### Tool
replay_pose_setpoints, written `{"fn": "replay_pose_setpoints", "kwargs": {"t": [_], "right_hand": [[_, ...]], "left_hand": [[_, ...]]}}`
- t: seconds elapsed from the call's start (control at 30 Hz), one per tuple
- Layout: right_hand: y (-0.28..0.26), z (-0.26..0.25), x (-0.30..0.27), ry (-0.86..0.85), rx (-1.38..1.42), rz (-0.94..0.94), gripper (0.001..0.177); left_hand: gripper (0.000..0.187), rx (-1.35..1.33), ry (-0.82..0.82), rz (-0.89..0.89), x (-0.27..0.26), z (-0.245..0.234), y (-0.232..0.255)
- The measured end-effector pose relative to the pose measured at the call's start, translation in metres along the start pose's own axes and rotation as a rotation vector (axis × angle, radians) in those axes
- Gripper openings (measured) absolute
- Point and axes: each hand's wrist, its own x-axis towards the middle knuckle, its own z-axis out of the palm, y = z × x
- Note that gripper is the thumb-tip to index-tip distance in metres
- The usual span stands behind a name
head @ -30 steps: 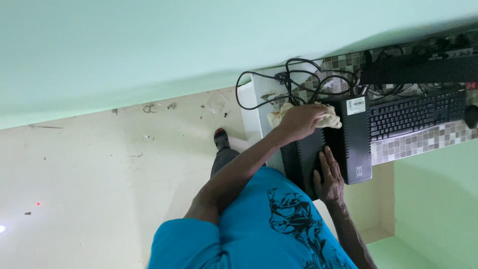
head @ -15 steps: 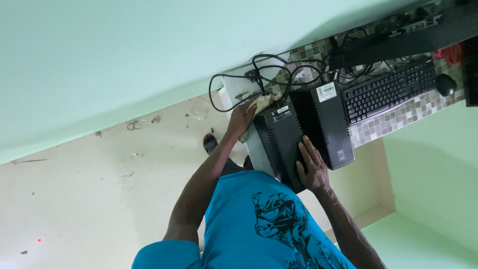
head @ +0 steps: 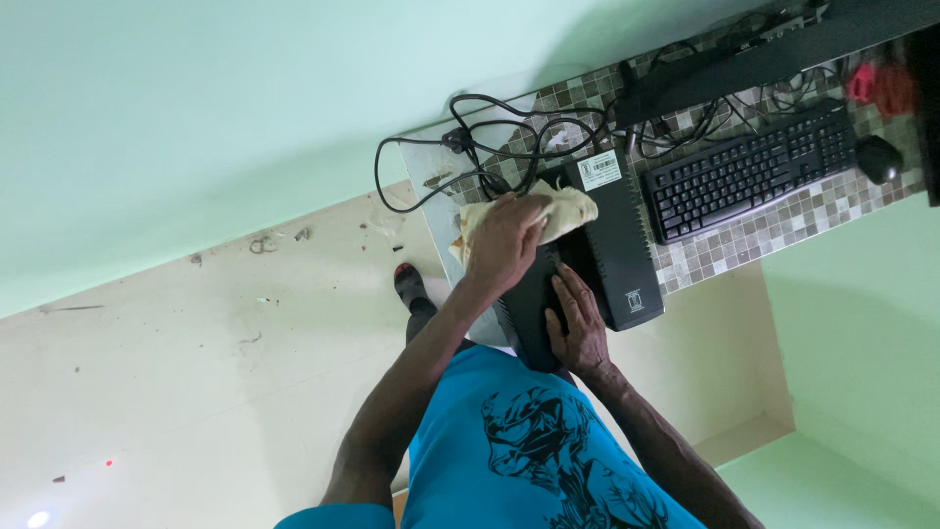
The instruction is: The person wipes down two power supply units and their attached power cables using a cloth, moving the units around on the desk to clean multiple sides.
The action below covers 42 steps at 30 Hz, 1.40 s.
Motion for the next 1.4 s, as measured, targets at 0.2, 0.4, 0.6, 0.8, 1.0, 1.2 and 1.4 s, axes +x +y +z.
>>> {"fn": "replay_pose_setpoints", "kwargs": {"t": [0.2,0.4,0.6,0.8,1.0,1.2,1.4], "right_hand": [[0.019,-0.013,-0.009,0.204,0.235,0.119,0.037],[0.045,-0.059,0.003,0.220,0.332,-0.049,0.033],[0.056,-0.093,0.016,0.083,0.790,0.014,0.046],[0.045,-0.085,0.026,-0.407,1.330,0.193,0.071],[0.063,-0.041,-0.014,-0.315,1.200,0.549,0.040],[0.035,-0.054,-0.031,-0.274,1.599,0.589,0.035],[-0.008,-0.037,-0.039,-0.266,1.399,0.609,0.044]], "left_hand": [[0.038,0.265,0.011,0.163,-0.070,0.040,0.026],[0.034,-0.016,-0.125,0.159,-0.117,0.059,0.097],[0.038,-1.548,0.302,-0.458,-0.110,0.046,0.123],[0.039,-1.320,0.314,-0.441,-0.099,0.053,0.109],[0.038,-0.517,0.444,-0.253,-0.117,0.049,0.102],[0.036,-0.695,0.229,-0.495,-0.138,0.037,0.100],[0.033,-0.714,0.167,-0.474,-0.165,0.021,0.109]]}}
